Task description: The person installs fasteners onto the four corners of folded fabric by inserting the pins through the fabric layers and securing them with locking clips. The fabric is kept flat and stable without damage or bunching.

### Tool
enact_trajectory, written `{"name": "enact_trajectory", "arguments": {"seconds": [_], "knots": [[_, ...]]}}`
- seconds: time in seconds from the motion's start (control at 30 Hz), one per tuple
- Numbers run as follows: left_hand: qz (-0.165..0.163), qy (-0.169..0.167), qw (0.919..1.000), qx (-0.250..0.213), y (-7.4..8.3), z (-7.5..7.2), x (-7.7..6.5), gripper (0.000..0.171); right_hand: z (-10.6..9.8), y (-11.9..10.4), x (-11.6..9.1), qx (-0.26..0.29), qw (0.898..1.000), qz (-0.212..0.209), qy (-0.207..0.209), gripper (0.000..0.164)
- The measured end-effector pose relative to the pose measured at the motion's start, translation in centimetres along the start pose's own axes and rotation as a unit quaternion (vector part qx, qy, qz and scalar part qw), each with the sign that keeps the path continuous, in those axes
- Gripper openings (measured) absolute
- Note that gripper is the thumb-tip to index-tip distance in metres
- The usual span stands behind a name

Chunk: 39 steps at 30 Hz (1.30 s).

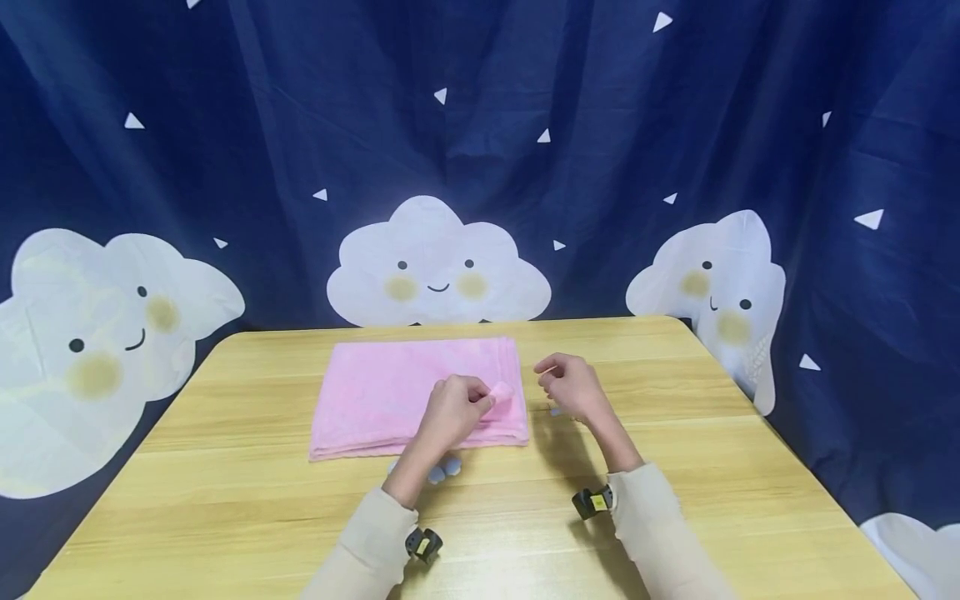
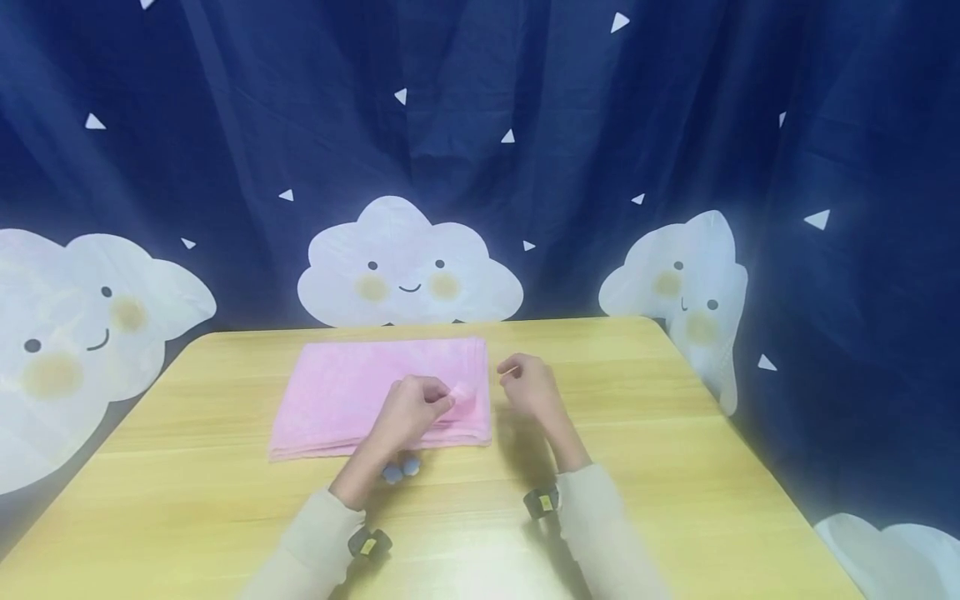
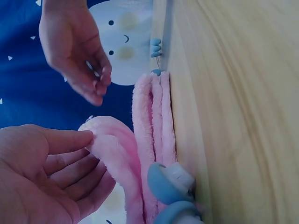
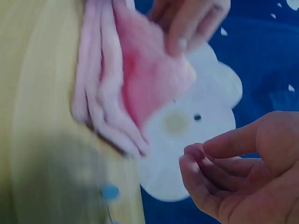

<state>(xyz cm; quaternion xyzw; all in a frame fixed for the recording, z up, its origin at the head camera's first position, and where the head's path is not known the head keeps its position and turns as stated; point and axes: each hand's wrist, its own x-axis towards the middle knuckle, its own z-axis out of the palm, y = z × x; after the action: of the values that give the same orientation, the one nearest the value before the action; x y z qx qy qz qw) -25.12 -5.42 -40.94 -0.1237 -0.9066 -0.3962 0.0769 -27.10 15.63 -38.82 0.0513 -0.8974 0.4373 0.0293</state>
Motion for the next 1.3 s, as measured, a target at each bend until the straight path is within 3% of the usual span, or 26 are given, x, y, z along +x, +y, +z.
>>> {"name": "enact_trajectory", "arguments": {"seconds": [0.23,0.57,0.9,1.3], "knots": [[0.0,0.009,0.9999,-0.011,-0.1,-0.5,0.0,0.006,-1.4,1.4,0.5,-0.095,0.995,0.005,0.01,0.016],[-0.006,0.01,0.9998,-0.014,-0.1,-0.7,0.1,0.006,0.1,3.2,0.8,-0.158,0.986,0.035,-0.037,0.013],[-0.01,0.008,0.9998,-0.014,0.1,-0.8,0.3,0.006,1.0,3.8,0.7,-0.174,0.98,0.071,-0.059,0.011],[-0.008,0.012,0.9998,-0.012,-0.1,-0.7,0.2,0.006,1.1,4.1,0.8,-0.155,0.984,0.05,-0.066,0.017]]}}
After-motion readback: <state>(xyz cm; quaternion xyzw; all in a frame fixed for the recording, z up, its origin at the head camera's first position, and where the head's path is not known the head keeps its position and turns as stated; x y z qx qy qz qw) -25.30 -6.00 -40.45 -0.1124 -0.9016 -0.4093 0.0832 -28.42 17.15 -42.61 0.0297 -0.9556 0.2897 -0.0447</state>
